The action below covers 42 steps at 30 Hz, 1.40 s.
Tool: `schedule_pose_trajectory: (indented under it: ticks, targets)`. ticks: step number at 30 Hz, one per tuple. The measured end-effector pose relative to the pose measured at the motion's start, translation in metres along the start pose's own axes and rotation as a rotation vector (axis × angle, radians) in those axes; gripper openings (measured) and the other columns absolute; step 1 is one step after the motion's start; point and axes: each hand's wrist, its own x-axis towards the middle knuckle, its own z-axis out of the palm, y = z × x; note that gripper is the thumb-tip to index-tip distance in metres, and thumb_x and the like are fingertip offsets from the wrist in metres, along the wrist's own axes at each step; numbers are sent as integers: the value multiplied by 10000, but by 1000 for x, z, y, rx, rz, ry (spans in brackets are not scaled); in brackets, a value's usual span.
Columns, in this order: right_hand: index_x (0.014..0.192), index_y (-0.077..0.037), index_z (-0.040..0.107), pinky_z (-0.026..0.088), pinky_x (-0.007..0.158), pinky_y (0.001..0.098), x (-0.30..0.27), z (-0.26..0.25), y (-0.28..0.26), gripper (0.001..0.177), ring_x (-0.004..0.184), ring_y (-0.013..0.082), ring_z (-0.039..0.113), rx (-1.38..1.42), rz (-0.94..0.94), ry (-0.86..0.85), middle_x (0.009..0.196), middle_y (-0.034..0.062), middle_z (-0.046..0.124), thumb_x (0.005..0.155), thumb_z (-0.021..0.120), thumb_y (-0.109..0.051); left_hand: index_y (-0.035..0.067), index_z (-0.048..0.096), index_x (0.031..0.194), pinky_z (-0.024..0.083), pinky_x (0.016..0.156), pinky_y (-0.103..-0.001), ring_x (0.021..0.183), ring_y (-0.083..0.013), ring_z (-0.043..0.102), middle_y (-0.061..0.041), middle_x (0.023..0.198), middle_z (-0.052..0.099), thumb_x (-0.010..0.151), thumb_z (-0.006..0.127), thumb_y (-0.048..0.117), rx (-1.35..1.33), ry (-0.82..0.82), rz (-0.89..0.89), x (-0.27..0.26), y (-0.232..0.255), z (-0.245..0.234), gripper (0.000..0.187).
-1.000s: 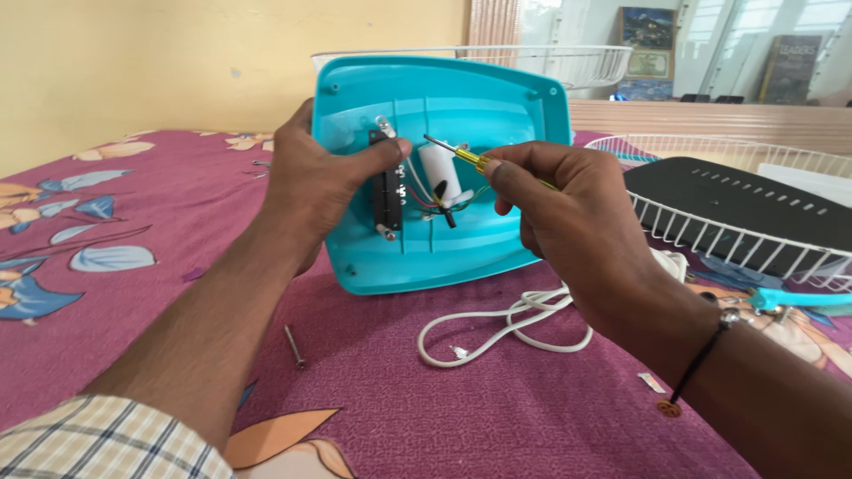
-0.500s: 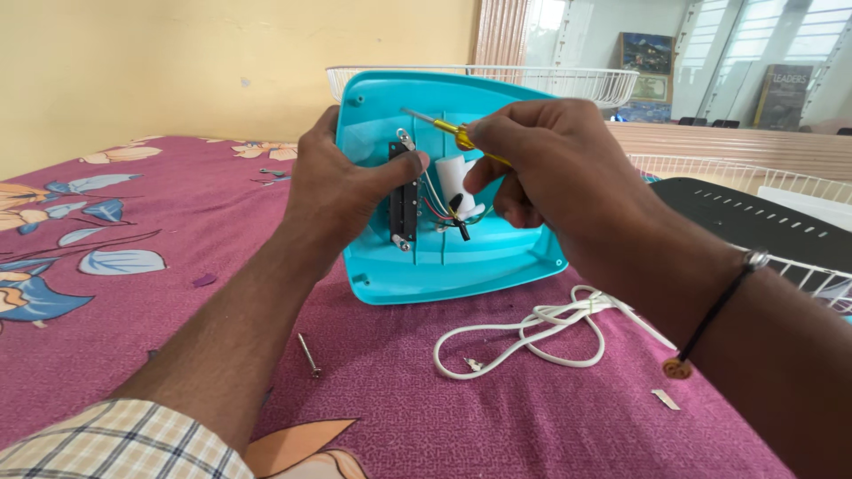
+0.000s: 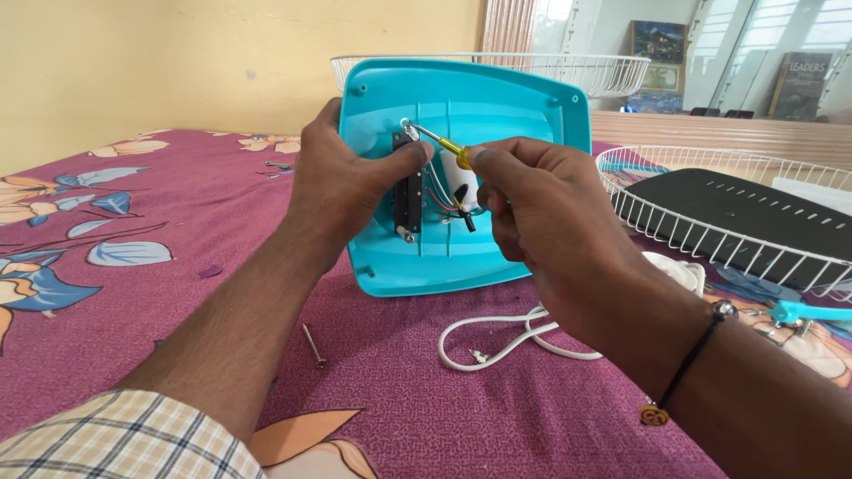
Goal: The person removes the back cover of a small electric fan by unscrewing four screws with a yellow screwdriver, then detaches the cover to expose the internal motor and wiring. The person continues to loosen screws on the internal mounting bracket.
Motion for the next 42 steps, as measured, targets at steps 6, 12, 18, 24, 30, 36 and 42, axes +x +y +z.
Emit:
schedule_pose_trajectory:
  ticks: [6, 12, 18, 24, 30, 36, 42]
  targets:
    - [729, -74, 556, 245, 408, 289, 0, 2, -2, 271, 433, 76, 285, 8, 18, 8, 570, -12, 409, 968, 619, -186, 51, 587, 1179, 693, 737, -312, 811, -166, 795, -89, 975, 756, 717, 845, 321, 23, -1, 8, 2, -1, 0, 594]
    - [687, -78, 524, 239, 409, 300, -1, 5, -1, 313, 398, 87, 281, 51, 56, 12, 551, -6, 422, 963, 611, -199, 52, 599, 1179, 678, 758, -319, 827, -165, 789, -82, 982, 756, 716, 846, 332, 33, 5, 26, 1, -4, -1, 595]
    - [682, -80, 519, 260, 428, 298, -2, 7, -1, 307, 389, 87, 289, 90, 102, 21, 531, 1, 416, 956, 609, -183, 49, 608, 1165, 665, 761, -325, 821, -163, 785, -83, 978, 763, 701, 856, 343, 56, 21, 24, 2, -3, -1, 603]
    - [723, -72, 510, 263, 421, 289, -3, 11, -4, 281, 407, 87, 298, 127, 147, 69, 561, 2, 402, 963, 605, -182, 41, 609, 1167, 672, 769, -321, 828, -164, 791, -87, 985, 765, 699, 862, 338, 44, 19, 39, 3, -4, 0, 610]
    - [804, -59, 544, 290, 414, 238, -6, 15, -8, 193, 451, 66, 355, 165, 194, 117, 673, 14, 494, 960, 598, -159, 47, 625, 1165, 662, 792, -322, 859, -169, 792, -88, 1001, 775, 696, 865, 327, 50, 26, 60, 3, -5, -1, 597]
    - [894, -11, 626, 379, 416, 235, -4, 12, -17, 184, 457, 95, 506, -4, 137, 74, 731, 42, 637, 958, 579, -176, 36, 606, 1170, 681, 778, -327, 852, -185, 797, -104, 1002, 766, 686, 876, 316, 37, 11, 69, 6, -7, 1, 621]
    - [1036, 32, 713, 350, 397, 239, 2, 1, -25, 231, 455, 83, 475, -209, 4, 52, 688, 47, 579, 962, 627, -169, 20, 603, 1177, 677, 785, -338, 861, -206, 804, -124, 1006, 769, 688, 891, 311, 72, 7, 91, 9, -10, 1, 637]
